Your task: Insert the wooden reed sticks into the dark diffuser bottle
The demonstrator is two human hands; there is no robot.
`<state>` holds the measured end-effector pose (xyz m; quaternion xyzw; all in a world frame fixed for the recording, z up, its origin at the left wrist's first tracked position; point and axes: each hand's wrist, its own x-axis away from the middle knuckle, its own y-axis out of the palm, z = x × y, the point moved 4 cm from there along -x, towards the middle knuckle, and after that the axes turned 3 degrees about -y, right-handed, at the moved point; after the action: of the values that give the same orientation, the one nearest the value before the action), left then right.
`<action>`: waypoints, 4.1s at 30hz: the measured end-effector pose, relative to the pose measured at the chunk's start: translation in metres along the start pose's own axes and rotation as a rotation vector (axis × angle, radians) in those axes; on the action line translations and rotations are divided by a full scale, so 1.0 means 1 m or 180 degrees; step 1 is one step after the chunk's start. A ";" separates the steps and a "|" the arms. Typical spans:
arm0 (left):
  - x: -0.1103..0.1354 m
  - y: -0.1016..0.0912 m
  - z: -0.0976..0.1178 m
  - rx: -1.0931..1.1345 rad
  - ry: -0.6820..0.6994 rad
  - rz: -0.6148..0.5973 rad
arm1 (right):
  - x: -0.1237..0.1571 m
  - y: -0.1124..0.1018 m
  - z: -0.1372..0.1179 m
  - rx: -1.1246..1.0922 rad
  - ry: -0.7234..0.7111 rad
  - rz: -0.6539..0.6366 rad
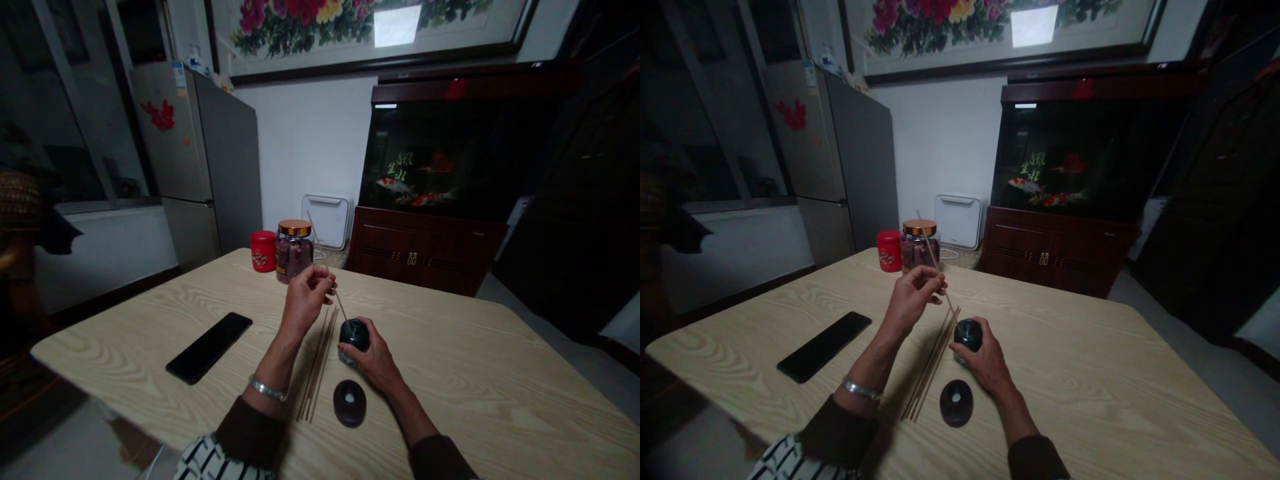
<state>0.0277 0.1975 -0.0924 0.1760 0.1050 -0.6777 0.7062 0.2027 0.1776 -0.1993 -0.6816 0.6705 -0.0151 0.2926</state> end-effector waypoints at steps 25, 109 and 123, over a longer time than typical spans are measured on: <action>0.010 0.033 -0.010 -0.0992 0.0475 -0.0037 | -0.001 0.001 0.003 0.0103 0.0059 0.0033; 0.004 0.037 -0.033 -0.0421 0.0007 -0.0347 | 0.000 0.001 0.004 0.0115 0.0068 0.0000; 0.026 0.038 -0.066 -0.1754 -0.0094 -0.0416 | -0.001 0.003 0.005 -0.0089 0.0015 -0.0046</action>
<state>0.0730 0.2001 -0.1590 -0.0397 0.2861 -0.6702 0.6837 0.2022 0.1801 -0.2042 -0.6904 0.6664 -0.0095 0.2813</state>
